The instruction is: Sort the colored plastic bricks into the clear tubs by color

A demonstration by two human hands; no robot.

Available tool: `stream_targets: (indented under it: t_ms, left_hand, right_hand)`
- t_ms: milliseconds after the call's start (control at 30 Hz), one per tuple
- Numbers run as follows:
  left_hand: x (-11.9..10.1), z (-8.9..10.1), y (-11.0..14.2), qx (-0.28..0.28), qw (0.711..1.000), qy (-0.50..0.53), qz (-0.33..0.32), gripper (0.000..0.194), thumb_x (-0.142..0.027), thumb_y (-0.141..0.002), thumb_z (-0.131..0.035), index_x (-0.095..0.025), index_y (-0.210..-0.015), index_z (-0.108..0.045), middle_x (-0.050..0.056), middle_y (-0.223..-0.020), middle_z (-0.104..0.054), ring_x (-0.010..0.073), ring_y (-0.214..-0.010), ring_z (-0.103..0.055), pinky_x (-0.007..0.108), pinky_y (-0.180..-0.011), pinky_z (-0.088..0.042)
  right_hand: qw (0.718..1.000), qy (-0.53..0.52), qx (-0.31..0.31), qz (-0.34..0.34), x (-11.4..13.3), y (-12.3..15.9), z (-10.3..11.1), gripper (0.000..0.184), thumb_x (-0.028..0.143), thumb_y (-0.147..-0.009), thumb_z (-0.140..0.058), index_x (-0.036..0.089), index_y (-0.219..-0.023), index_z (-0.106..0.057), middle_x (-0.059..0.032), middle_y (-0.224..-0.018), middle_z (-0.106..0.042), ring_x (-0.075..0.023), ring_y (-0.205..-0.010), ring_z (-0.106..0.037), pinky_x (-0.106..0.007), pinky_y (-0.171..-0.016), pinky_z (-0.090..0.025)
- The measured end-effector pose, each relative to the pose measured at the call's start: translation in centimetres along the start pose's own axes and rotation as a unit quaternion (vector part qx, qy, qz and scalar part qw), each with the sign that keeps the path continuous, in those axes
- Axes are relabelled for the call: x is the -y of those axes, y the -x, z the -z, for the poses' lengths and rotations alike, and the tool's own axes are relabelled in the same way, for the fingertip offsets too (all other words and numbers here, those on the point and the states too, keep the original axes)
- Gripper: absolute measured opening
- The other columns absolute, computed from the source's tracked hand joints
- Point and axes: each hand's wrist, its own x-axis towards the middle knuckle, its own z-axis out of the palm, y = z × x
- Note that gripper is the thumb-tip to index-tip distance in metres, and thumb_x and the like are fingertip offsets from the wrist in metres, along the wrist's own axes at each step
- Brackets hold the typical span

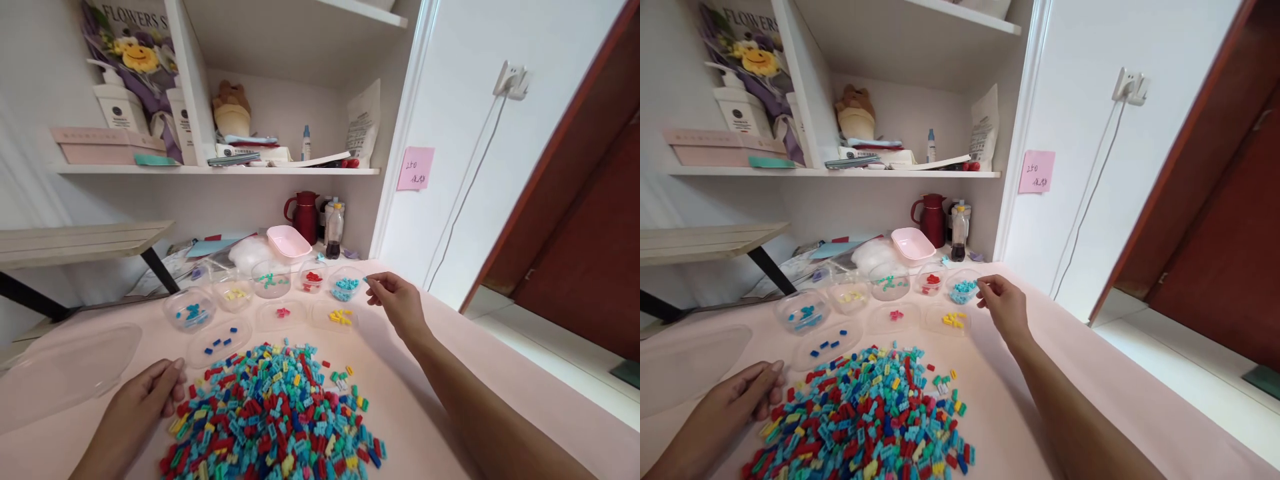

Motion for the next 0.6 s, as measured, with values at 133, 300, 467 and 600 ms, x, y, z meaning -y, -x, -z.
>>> stream_targets:
  t_ms: [133, 300, 467, 600]
  left_hand:
    - [0.4, 0.0, 0.0, 0.004, 1.000, 0.021, -0.003, 0.048, -0.067, -0.075, -0.047, -0.023, -0.060, -0.056, -0.004, -0.056, -0.059, 0.0141, -0.051, -0.051, 0.024, -0.055, -0.041]
    - [0.0, 0.0, 0.2, 0.001, 1.000, 0.028, 0.000, 0.048, -0.066, -0.077, -0.046, -0.022, -0.060, -0.057, -0.004, -0.057, -0.060, 0.0135, -0.051, -0.052, 0.024, -0.056, -0.042]
    - [-0.5, 0.1, 0.2, -0.005, 1.000, 0.019, 0.003, 0.049, -0.068, -0.072, -0.049, -0.022, -0.059, -0.058, -0.004, -0.055, -0.060, 0.0136, -0.050, -0.052, 0.024, -0.055, -0.042]
    - [-0.7, 0.1, 0.2, -0.008, 1.000, 0.022, 0.007, 0.049, -0.070, -0.070, -0.050, -0.022, -0.060, -0.059, -0.003, -0.056, -0.061, 0.0139, -0.050, -0.052, 0.025, -0.054, -0.042]
  right_hand:
    - [0.999, -0.043, 0.005, -0.004, -0.8, -1.9, -0.5, 0.036, 0.037, -0.071, -0.069, 0.019, -0.102, -0.066, -0.0068, -0.089, -0.070, -0.0205, -0.078, -0.067, -0.031, -0.068, -0.050]
    - [0.999, -0.032, -0.009, -0.035, -0.7, -1.5, -0.8, 0.032, 0.035, -0.074, -0.064, 0.019, -0.101, -0.066, -0.0067, -0.093, -0.068, -0.0195, -0.074, -0.067, -0.031, -0.062, -0.049]
    - [0.996, -0.076, 0.006, -0.035, -0.1, 0.1, 0.3, 0.028, 0.038, -0.078, -0.061, 0.019, -0.098, -0.065, -0.0031, -0.083, -0.063, -0.0135, -0.060, -0.061, -0.026, -0.054, -0.046]
    - [0.988, -0.037, 0.139, -0.049, 0.7, 1.2, 1.1, 0.028, 0.040, -0.080, -0.059, 0.018, -0.096, -0.065, -0.0010, -0.074, -0.061, -0.0114, -0.055, -0.058, -0.024, -0.050, -0.043]
